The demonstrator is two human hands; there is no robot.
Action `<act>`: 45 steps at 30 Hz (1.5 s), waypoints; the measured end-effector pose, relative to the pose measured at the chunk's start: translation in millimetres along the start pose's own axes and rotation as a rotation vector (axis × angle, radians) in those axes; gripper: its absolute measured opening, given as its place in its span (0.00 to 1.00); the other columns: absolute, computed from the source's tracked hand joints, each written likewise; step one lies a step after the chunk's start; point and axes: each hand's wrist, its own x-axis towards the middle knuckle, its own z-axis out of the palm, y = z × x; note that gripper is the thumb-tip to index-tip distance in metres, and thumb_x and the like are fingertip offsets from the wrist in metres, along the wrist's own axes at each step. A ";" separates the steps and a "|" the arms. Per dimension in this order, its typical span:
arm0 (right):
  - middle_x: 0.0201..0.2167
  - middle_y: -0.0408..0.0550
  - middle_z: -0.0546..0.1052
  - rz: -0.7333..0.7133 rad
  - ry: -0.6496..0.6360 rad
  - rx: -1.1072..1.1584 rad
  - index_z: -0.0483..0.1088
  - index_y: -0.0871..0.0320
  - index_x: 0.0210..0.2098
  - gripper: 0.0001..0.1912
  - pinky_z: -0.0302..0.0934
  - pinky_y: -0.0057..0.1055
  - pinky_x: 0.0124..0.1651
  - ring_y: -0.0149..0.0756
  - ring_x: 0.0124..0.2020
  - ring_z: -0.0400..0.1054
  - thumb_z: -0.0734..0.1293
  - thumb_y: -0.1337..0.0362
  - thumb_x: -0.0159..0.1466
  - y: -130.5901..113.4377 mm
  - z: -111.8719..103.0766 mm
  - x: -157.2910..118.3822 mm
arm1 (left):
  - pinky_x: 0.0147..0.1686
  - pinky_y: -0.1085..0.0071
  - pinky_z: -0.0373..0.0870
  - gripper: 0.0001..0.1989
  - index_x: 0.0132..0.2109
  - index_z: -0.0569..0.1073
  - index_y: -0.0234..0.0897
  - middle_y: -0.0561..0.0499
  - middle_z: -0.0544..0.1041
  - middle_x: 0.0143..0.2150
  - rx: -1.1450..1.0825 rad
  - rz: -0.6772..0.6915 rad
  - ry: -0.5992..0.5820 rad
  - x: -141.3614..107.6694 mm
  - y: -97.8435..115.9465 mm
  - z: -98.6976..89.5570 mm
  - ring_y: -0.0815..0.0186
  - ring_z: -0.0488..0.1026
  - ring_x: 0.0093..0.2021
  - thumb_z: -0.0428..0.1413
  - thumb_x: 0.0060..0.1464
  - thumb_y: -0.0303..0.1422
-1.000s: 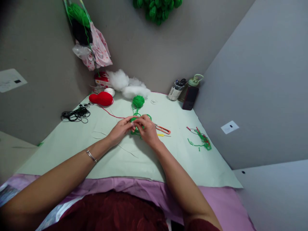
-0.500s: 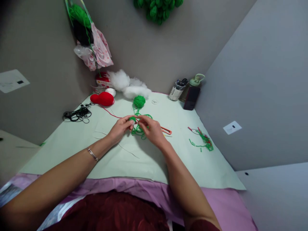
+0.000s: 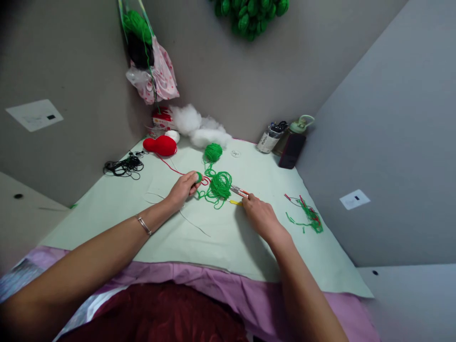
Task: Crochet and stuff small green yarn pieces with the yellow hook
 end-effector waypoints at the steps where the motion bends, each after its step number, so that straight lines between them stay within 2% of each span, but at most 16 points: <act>1: 0.55 0.64 0.74 -0.005 0.002 0.001 0.70 0.62 0.54 0.18 0.58 0.35 0.37 0.46 0.45 0.77 0.53 0.71 0.74 -0.4 0.5 3.2 | 0.40 0.63 0.80 0.16 0.54 0.75 0.34 0.46 0.79 0.48 0.010 0.002 0.003 0.2 0.1 -0.6 0.63 0.78 0.41 0.58 0.67 0.41; 3: 0.53 0.64 0.75 -0.014 -0.001 0.007 0.70 0.63 0.53 0.17 0.58 0.35 0.37 0.46 0.45 0.77 0.54 0.71 0.74 0.6 -0.4 7.9 | 0.35 0.67 0.77 0.15 0.51 0.75 0.33 0.48 0.78 0.42 0.028 0.018 0.009 -0.2 1.8 -0.8 0.67 0.76 0.35 0.57 0.68 0.41; 6: 0.53 0.63 0.76 -0.027 -0.010 0.026 0.71 0.62 0.53 0.16 0.57 0.34 0.37 0.45 0.43 0.77 0.56 0.71 0.72 4.7 -3.7 11.4 | 0.23 0.76 0.62 0.08 0.44 0.74 0.34 0.57 0.70 0.28 0.052 0.065 0.010 -2.7 6.4 0.9 0.73 0.64 0.23 0.55 0.67 0.36; 9: 0.54 0.60 0.76 -0.041 0.002 0.059 0.71 0.60 0.55 0.16 0.55 0.34 0.36 0.44 0.42 0.77 0.58 0.67 0.71 7.2 -5.2 13.6 | 0.21 0.75 0.52 0.04 0.41 0.73 0.36 0.60 0.63 0.23 0.080 0.108 0.003 -5.2 10.2 3.1 0.74 0.56 0.20 0.54 0.62 0.30; 11: 0.55 0.58 0.77 -0.057 0.021 0.084 0.70 0.58 0.58 0.18 0.55 0.33 0.37 0.44 0.44 0.76 0.59 0.65 0.71 6.8 -3.9 15.7 | 0.22 0.74 0.50 0.04 0.40 0.73 0.37 0.60 0.62 0.22 0.105 0.131 0.008 -5.6 11.0 3.2 0.73 0.55 0.21 0.54 0.59 0.30; 14: 0.54 0.56 0.78 -0.087 0.044 0.115 0.69 0.57 0.60 0.21 0.55 0.32 0.39 0.41 0.45 0.75 0.58 0.68 0.70 6.7 -0.1 18.4 | 0.23 0.73 0.51 0.05 0.38 0.73 0.38 0.59 0.62 0.23 0.140 0.158 0.028 -4.3 10.2 1.1 0.71 0.56 0.23 0.54 0.57 0.31; 19: 0.44 0.57 0.80 -0.062 0.037 0.103 0.75 0.60 0.42 0.12 0.48 0.34 0.34 0.38 0.34 0.71 0.59 0.71 0.66 19.7 -6.0 8.0 | 0.24 0.73 0.51 0.06 0.36 0.72 0.38 0.58 0.61 0.23 0.174 0.185 0.050 -3.2 7.9 -1.0 0.69 0.57 0.24 0.53 0.56 0.35; 23: 0.41 0.55 0.78 -0.016 0.124 0.139 0.72 0.58 0.40 0.12 0.45 0.34 0.33 0.35 0.30 0.66 0.56 0.67 0.70 19.1 -30.3 -8.7 | 0.24 0.73 0.52 0.07 0.39 0.72 0.39 0.59 0.62 0.23 0.181 0.207 0.025 -7.6 8.5 4.0 0.69 0.57 0.24 0.53 0.57 0.36; 25: 0.34 0.49 0.77 -0.117 0.187 0.393 0.70 0.57 0.40 0.10 0.47 0.33 0.33 0.34 0.29 0.63 0.57 0.64 0.71 6.0 -41.5 -11.3 | 0.24 0.73 0.53 0.08 0.41 0.73 0.39 0.59 0.62 0.23 0.186 0.215 0.003 -10.8 9.8 6.8 0.69 0.57 0.23 0.53 0.58 0.36; 28: 0.31 0.44 0.74 -0.442 0.165 0.988 0.70 0.57 0.44 0.09 0.54 0.30 0.35 0.33 0.31 0.64 0.60 0.60 0.71 -25.7 -45.5 -2.7 | 0.24 0.73 0.56 0.09 0.43 0.73 0.38 0.59 0.63 0.23 0.199 0.228 -0.025 -14.2 12.1 8.4 0.69 0.59 0.23 0.53 0.59 0.36; 30: 0.23 0.38 0.67 -0.507 0.102 1.331 0.71 0.58 0.41 0.16 0.50 0.28 0.29 0.29 0.24 0.56 0.60 0.54 0.73 -47.5 -38.5 8.9 | 0.26 0.73 0.57 0.09 0.44 0.73 0.38 0.59 0.64 0.23 0.210 0.239 -0.034 -15.0 13.6 7.7 0.69 0.61 0.24 0.53 0.59 0.37; 32: 0.16 0.34 0.59 -0.482 0.014 1.568 0.73 0.59 0.40 0.20 0.42 0.28 0.24 0.27 0.18 0.47 0.60 0.50 0.72 -63.9 -27.2 20.5 | 0.27 0.73 0.58 0.09 0.44 0.73 0.38 0.59 0.65 0.23 0.220 0.250 -0.027 -14.9 14.8 6.5 0.69 0.61 0.24 0.53 0.59 0.37; 37: 0.12 0.31 0.57 -0.383 -0.154 1.835 0.75 0.59 0.46 0.17 0.39 0.26 0.19 0.25 0.15 0.41 0.67 0.52 0.68 -73.7 -8.5 31.3 | 0.27 0.73 0.57 0.08 0.44 0.73 0.38 0.58 0.64 0.24 0.239 0.266 0.001 -15.0 15.9 5.1 0.69 0.60 0.25 0.53 0.61 0.35; 40: 0.11 0.30 0.57 -0.374 -0.210 1.917 0.75 0.59 0.47 0.17 0.38 0.25 0.18 0.24 0.14 0.39 0.69 0.53 0.66 -70.6 -10.1 29.3 | 0.27 0.72 0.57 0.08 0.45 0.74 0.38 0.59 0.63 0.23 0.259 0.267 0.009 -15.8 15.4 5.9 0.69 0.60 0.24 0.53 0.61 0.33; 45: 0.12 0.28 0.57 -0.358 -0.294 1.998 0.75 0.60 0.44 0.16 0.36 0.24 0.17 0.22 0.13 0.36 0.71 0.54 0.64 -67.2 -13.8 29.3 | 0.29 0.72 0.61 0.08 0.46 0.72 0.37 0.57 0.68 0.27 0.277 0.278 0.027 -15.8 14.3 8.4 0.68 0.64 0.26 0.52 0.61 0.30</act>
